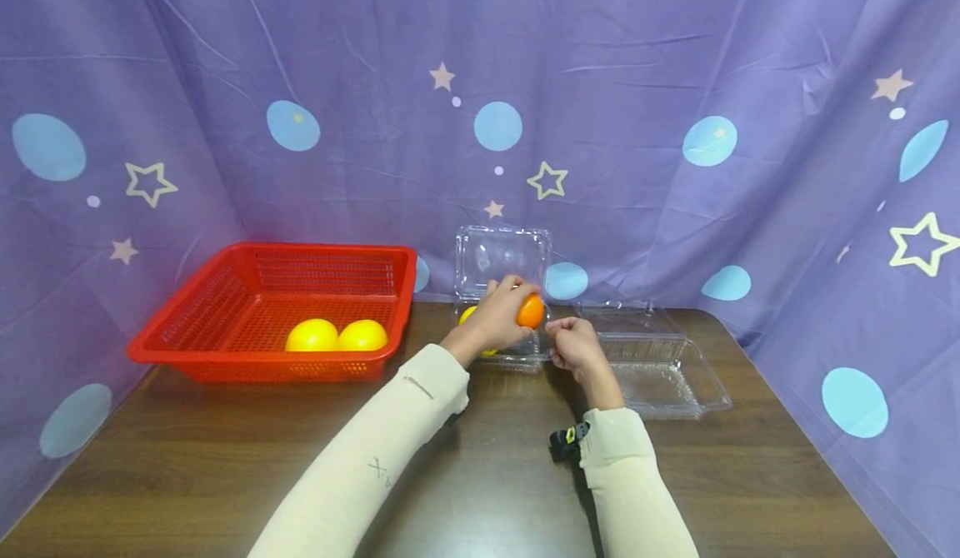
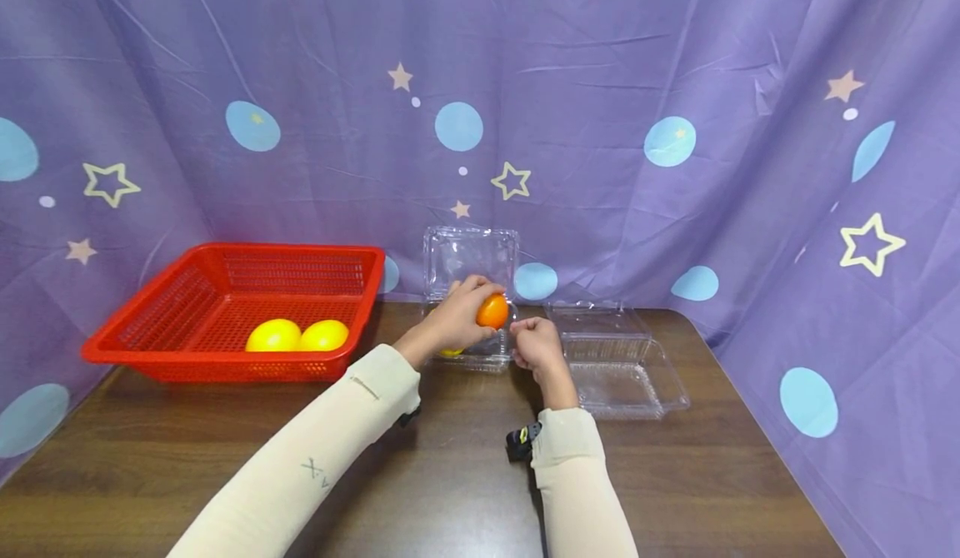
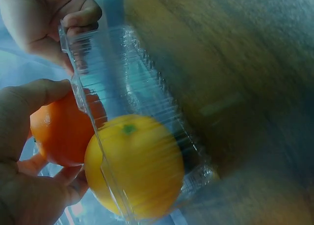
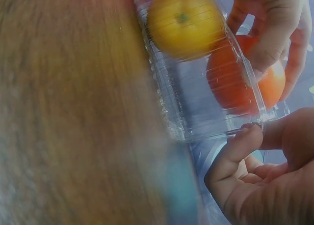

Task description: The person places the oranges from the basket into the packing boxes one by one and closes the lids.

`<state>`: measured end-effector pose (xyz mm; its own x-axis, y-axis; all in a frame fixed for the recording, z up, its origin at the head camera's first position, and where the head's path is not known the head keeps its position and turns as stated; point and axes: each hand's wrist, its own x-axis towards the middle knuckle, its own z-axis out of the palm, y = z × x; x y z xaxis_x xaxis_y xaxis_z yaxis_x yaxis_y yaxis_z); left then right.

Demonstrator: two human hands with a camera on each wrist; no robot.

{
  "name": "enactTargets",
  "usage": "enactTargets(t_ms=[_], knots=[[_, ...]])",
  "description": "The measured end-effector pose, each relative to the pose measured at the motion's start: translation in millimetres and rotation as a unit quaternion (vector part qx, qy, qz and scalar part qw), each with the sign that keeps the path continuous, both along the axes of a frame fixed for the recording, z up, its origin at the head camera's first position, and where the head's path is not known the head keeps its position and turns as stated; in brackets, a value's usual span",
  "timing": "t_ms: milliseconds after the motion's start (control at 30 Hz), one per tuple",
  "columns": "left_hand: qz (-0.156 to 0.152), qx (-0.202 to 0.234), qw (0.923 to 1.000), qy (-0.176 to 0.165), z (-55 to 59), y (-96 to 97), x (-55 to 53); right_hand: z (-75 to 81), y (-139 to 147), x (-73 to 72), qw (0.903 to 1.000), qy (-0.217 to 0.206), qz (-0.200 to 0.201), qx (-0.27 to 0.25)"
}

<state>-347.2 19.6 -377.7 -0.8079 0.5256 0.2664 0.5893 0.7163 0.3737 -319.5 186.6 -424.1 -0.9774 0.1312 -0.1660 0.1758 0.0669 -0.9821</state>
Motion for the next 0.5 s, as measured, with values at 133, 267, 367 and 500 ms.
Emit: enactTargets(t_ms=[133,267,367,500], knots=[[-0.008,-0.014,0.9999,0.002,-4.2,2.2,-1.5,2.7,-0.1,0.6,1.0000,-0.005,0.001,0.001],[-0.012,-0.030,0.9995,-0.001,-9.4,4.2,-2.7,3.5,0.9,1.4,0.9999,-0.006,0.009,0.000],[-0.011,-0.042,0.9991,0.000,-13.4,5.1,-3.3,3.4,1.7,0.9,0.9999,-0.006,0.013,0.002],[-0.009,-0.051,0.9986,0.005,-16.9,6.2,-4.8,3.7,2.7,-0.8,0.9999,-0.004,0.013,0.004]])
